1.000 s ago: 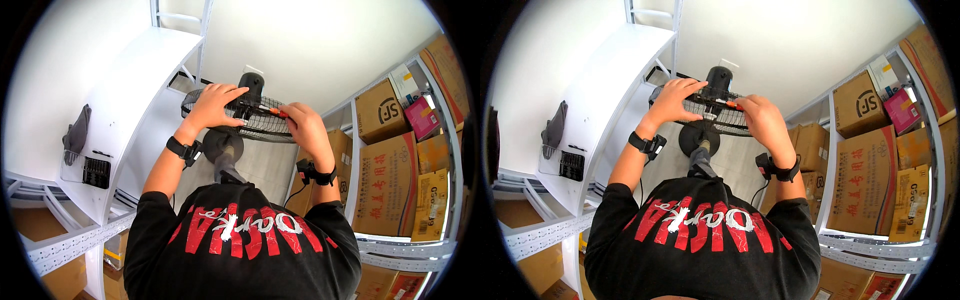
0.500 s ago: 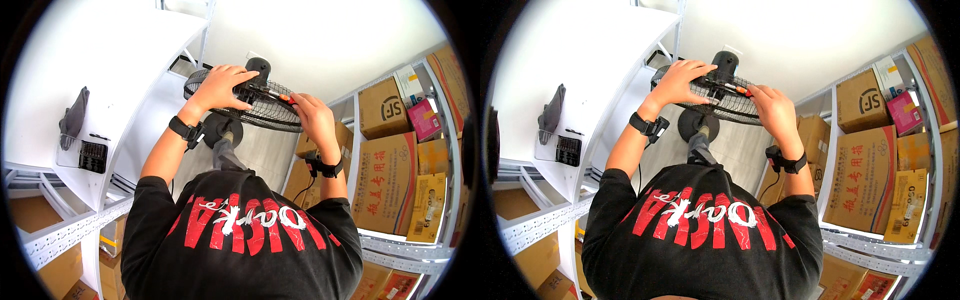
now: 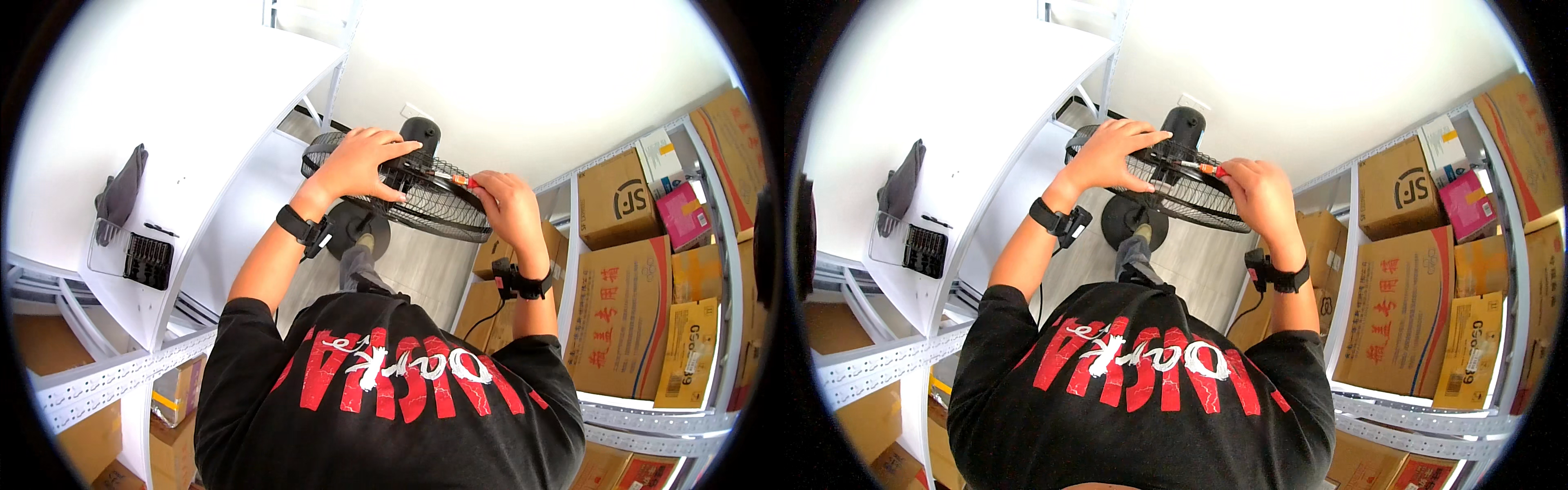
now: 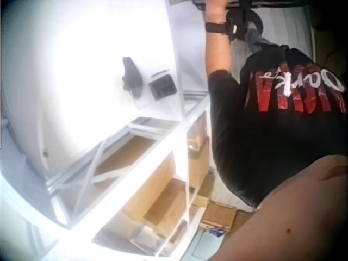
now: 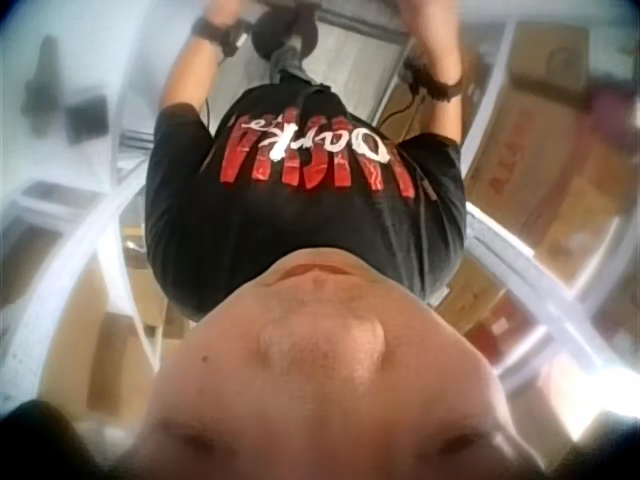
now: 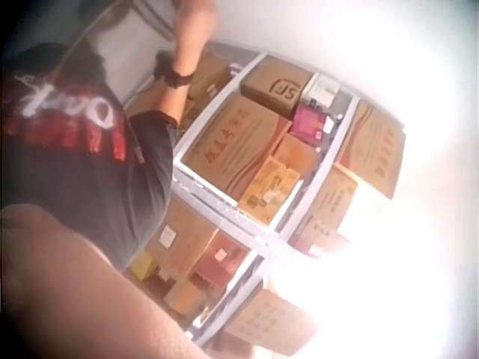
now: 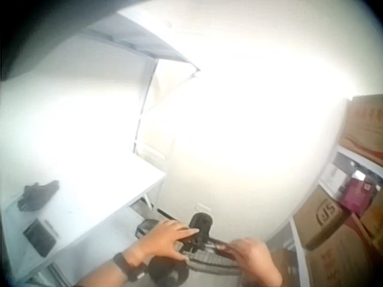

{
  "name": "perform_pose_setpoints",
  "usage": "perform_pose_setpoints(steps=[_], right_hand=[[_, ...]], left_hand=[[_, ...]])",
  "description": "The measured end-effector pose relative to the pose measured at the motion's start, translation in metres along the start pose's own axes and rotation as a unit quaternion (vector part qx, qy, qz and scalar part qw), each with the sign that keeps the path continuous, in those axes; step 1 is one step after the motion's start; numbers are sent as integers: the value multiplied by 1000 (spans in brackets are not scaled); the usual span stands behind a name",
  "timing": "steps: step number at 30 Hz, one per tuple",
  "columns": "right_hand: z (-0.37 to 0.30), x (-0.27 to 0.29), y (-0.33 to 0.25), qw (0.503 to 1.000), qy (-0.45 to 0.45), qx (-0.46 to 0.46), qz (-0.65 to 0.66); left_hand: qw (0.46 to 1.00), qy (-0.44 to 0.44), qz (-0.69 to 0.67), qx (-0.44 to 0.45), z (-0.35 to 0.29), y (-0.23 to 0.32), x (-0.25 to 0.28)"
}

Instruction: The person assembles a standing fan by attaching the front grille to the fan head using a screwdriver. They then place the screwdriver and screws into a toolkit and close it.

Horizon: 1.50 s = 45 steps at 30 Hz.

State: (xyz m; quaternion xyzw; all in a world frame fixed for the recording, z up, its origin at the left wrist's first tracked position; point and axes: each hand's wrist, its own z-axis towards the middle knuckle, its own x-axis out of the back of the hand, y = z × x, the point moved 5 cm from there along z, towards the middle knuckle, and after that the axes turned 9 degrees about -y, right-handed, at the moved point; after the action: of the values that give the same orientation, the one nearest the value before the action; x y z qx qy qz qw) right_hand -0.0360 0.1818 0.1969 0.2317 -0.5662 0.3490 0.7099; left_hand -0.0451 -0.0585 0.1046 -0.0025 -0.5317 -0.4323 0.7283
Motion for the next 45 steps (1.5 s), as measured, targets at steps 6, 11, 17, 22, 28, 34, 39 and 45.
perform_pose_setpoints(steps=[6, 11, 17, 22, 28, 34, 39, 45], right_hand=[[-9, -1, -5, 981, -28, -147, 126], [-8, -2, -1, 994, -34, -82, 59], [-5, -6, -9, 995, -36, -56, 77], [-13, -15, 4, 985, -26, -118, 124], [-8, -10, -5, 999, 0, -26, 27], [-3, -7, -15, 992, 13, -79, 101], [-9, -13, 2, 989, 0, -81, 123], [-2, -6, 3, 999, 21, 0, 39]], left_hand=[[1000, 19, 3, 17, -1, -1, -2], [1000, -7, 6, 13, 0, -1, 0], [1000, -6, 10, 19, 2, 1, 0], [1000, -1, 3, 31, -1, 1, -2], [1000, -11, 4, 25, -3, 1, 0], [999, -5, 9, 43, -3, 0, -1], [999, -4, 5, 44, -2, -2, -2], [999, -14, 14, 34, 0, 2, -3]])
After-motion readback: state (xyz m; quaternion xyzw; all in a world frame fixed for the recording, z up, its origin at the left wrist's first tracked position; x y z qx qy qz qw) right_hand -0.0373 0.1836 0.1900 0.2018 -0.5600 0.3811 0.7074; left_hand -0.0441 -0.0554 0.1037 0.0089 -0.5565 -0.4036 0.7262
